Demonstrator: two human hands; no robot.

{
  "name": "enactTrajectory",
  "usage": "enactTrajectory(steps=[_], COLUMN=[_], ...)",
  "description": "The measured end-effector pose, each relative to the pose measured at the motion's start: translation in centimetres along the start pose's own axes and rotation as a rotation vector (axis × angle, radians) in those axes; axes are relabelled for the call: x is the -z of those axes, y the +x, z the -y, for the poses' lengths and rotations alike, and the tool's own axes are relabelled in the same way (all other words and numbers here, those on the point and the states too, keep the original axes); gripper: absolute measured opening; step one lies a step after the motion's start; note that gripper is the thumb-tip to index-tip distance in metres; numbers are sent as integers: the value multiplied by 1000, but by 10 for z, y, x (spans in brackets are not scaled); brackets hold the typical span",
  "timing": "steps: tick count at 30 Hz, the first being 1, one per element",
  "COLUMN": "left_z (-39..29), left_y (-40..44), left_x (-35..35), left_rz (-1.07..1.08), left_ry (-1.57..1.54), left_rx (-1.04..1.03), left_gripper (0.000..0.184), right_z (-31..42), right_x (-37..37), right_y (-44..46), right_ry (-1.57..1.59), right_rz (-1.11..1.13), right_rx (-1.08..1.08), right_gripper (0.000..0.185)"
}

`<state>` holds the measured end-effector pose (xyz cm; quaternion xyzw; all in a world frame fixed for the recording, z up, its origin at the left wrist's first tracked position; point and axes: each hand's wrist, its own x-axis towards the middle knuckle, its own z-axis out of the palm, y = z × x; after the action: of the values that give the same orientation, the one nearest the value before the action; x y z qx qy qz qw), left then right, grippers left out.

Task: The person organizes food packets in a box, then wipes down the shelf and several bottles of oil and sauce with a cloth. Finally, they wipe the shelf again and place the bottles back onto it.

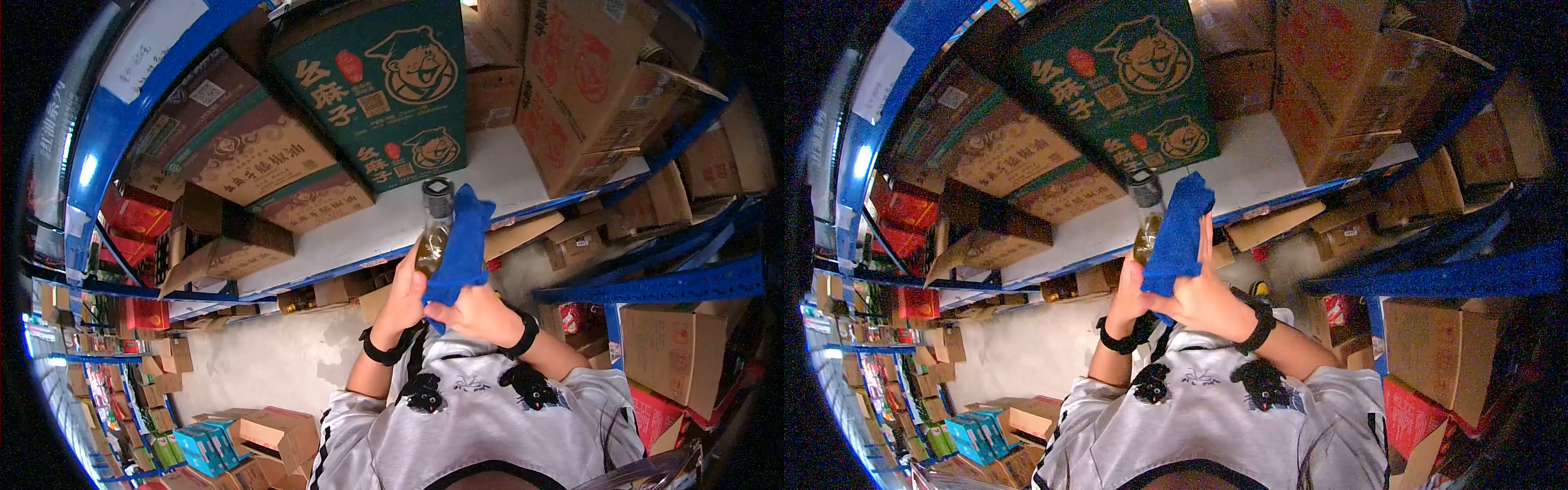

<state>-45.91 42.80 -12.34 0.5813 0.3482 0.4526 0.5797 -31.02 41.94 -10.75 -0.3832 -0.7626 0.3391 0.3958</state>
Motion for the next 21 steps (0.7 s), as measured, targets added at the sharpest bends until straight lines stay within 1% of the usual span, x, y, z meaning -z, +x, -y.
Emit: enactTrajectory(steps=[1, 2, 3, 4, 5, 6, 7, 8, 9, 10, 11, 12, 13, 14, 15, 16, 17, 18, 19, 21], left_z=[2, 4, 6, 5, 5, 5, 3, 4, 10, 10, 10, 10, 10, 13, 29, 55, 60, 61, 57, 49], left_y=[0, 2, 3, 1, 0, 0, 1, 0, -3, -9, -12, -12, -12, -12, -16, -23, -22, -18, -15, -13], left_x=[0, 1, 1, -3, -4, -6, -9, -14, -14, -16, -17, -15, -11, -9, -6, -2, -2, -2, 1, 14], left_rz=[-2, 25, 52, 36, 71, 114, 156, 162, 173, 150, 127, 128, 172, 216, 217, 192, 166, 222, 224, 405], left_ry=[-1, 135, 271, 330, 328, 317, 306, 320, 306, 255, 204, 202, 179, 156, 155, 48, -57, -172, -172, -453], left_rx=[2, 14, 26, 21, -14, -46, -78, -73, -58, -13, 32, 32, 131, 230, 230, 243, 254, 302, 303, 253], left_gripper=[78, 77, 76, 74, 73, 72, 71, 71, 67, 61, 56, 56, 51, 46, 46, 44, 42, 48, 48, 56], right_z=[4, 7, 12, 17, 18, 7, 10, 18, 23, 20, 15, 9, 3, -4, -4, -3, -1, 3, 2, 0], right_x=[9, 17, 24, 31, 35, 20, 22, 30, 38, 41, 46, 52, 57, 60, 60, 60, 60, 59, 59, 59], right_y=[3, 7, 12, 17, 22, 28, 33, 36, 39, 40, 42, 42, 42, 41, 40, 37, 35, 35, 34, 31], right_ry=[55, 109, 109, 159, 208, 216, 399, 558, 717, 781, 778, 889, 996, 1078, 1077, 1129, 1182, 1086, 1086, 867], right_rz=[86, 172, 172, 79, -15, -388, -443, -434, -423, -384, -383, -221, -57, 22, 21, 8, -6, -75, -77, -105], right_rx=[-73, -146, -146, -173, -200, -7, -164, -230, -295, -250, -250, -219, -187, -175, -176, -216, -256, -174, -175, 97], right_gripper=[73, 60, 60, 50, 42, 37, 29, 27, 26, 25, 25, 28, 30, 42, 42, 47, 53, 61, 61, 64])
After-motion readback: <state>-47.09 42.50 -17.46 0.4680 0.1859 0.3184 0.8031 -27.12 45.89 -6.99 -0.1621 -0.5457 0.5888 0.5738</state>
